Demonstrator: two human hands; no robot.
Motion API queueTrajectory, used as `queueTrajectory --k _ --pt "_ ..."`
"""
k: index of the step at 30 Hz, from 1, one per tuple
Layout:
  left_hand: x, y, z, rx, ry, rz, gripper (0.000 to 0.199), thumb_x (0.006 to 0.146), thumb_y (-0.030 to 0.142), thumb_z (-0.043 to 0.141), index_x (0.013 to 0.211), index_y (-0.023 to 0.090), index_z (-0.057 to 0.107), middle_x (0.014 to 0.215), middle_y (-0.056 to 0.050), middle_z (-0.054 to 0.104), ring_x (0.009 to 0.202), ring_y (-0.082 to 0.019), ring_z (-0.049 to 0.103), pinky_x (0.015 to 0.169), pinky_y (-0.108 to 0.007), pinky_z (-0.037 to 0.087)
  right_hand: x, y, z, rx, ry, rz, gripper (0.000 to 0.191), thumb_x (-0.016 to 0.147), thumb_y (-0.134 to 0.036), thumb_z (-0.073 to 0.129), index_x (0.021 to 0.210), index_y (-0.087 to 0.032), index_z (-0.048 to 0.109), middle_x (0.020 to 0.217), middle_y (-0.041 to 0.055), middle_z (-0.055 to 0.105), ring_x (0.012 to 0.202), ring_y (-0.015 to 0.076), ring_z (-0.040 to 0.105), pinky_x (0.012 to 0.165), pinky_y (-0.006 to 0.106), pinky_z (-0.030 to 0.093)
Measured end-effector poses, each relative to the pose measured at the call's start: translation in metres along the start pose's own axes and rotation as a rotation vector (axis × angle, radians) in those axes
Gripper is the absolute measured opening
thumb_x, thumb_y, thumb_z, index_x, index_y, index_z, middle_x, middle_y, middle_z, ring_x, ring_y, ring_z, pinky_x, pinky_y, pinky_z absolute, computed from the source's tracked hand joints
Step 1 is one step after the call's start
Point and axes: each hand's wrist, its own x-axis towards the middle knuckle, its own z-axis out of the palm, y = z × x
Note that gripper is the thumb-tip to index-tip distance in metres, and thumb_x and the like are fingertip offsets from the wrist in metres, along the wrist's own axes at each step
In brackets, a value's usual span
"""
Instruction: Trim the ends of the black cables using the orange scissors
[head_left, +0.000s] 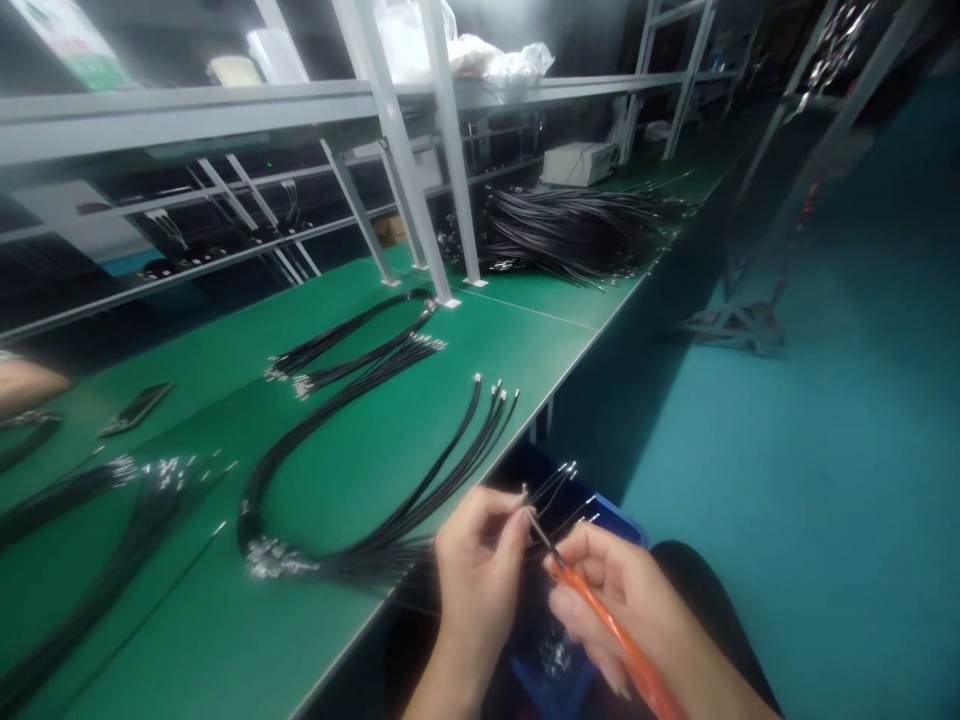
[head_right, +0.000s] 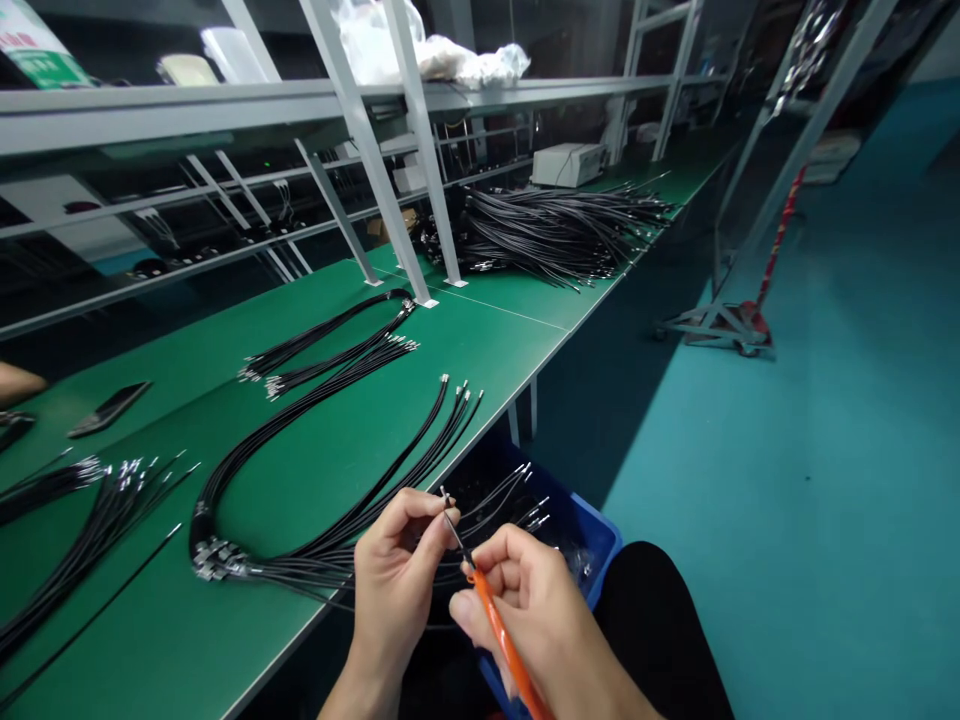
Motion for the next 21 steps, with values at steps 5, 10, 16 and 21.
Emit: queueTrajectory --k 5,10,16,21 --pt "-0.0007 0.0010 0.0002 0.042 -0.033 0.049 0.007 0.083 0.018 0.059 0.076 0.018 0.061 0.071 0.000 0.060 0.064 -0.014 0.059 0.060 -0.025 0.049 0.0083 -0.0002 0.0016 -0.055 0.088 -0.016 0.023 0.070 -0.027 0.074 0.075 -0.017 0.054 0.056 -0.0060 0.057 0.030 0.0018 0.038 0.030 0.015 0.028" --pt "0.0001 0.0009 0.0013 0.049 -0.042 0.055 0.008 0.083 0.016 0.059 0.075 0.019 0.060 0.071 0.001 0.060 0.065 -0.014 0.060 0.061 -0.025 0.049 0.0082 -0.0030 0.0019 -0.058 0.100 0.000 0.021 0.072 -0.027 0.072 0.075 -0.018 0.053 0.055 -0.0063 0.056 0.029 0.0022 0.037 0.030 0.016 0.027" --pt "0.0013 0.0010 0.0019 0.089 -0.051 0.075 0.007 0.083 0.016 0.059 0.076 0.019 0.061 0.071 0.001 0.061 0.065 -0.014 0.060 0.061 -0.025 0.049 0.0041 -0.0051 -0.0004 -0.124 0.110 -0.021 0.013 0.077 -0.022 0.066 0.075 -0.018 0.054 0.056 -0.0063 0.055 0.031 0.0022 0.037 0.032 0.017 0.026" --pt "0.0032 0.0019 0.0028 0.203 0.001 0.190 0.004 0.081 0.015 0.062 0.079 0.019 0.062 0.071 0.001 0.062 0.065 -0.013 0.059 0.060 -0.023 0.047 0.0022 0.0020 -0.0058 -0.163 0.208 -0.117 0.016 0.071 -0.021 0.072 0.076 -0.019 0.057 0.057 -0.0055 0.056 0.045 0.0079 0.048 0.043 0.018 0.038"
